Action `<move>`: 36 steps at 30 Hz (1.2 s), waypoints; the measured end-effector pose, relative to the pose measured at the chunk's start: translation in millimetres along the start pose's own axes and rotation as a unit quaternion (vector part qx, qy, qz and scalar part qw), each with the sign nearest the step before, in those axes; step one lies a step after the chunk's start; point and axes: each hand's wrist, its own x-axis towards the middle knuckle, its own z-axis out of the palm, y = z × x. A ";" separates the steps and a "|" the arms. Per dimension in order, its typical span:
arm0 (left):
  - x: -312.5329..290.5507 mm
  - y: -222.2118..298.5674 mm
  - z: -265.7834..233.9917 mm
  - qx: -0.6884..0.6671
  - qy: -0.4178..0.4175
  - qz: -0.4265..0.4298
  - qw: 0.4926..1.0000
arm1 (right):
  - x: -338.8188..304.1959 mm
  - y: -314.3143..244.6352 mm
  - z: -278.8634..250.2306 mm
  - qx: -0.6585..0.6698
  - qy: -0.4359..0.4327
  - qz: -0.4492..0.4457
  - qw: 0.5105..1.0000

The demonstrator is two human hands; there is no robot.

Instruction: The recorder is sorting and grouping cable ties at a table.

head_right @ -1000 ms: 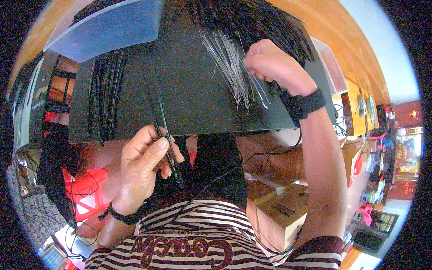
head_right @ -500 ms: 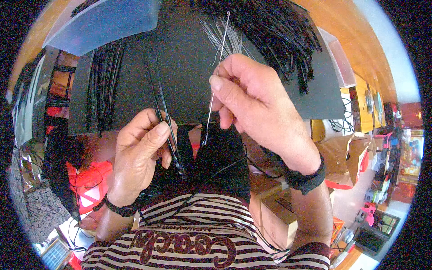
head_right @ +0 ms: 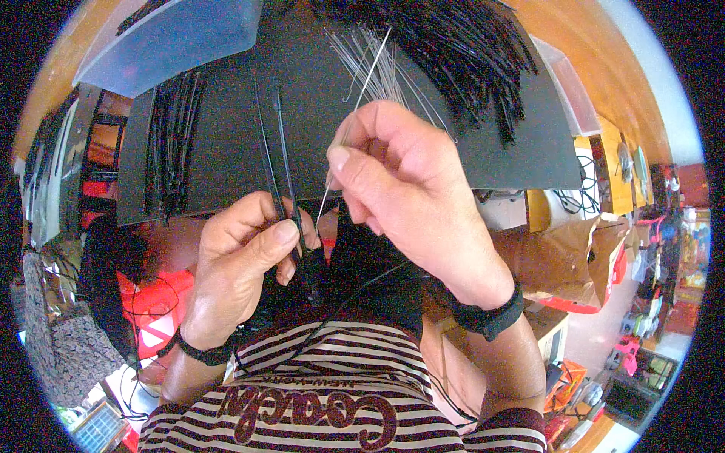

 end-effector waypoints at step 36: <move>-15.6 2.8 -17.1 0.036 0.038 0.060 0.997 | -23.5 26.2 32.1 0.150 -0.043 0.083 0.984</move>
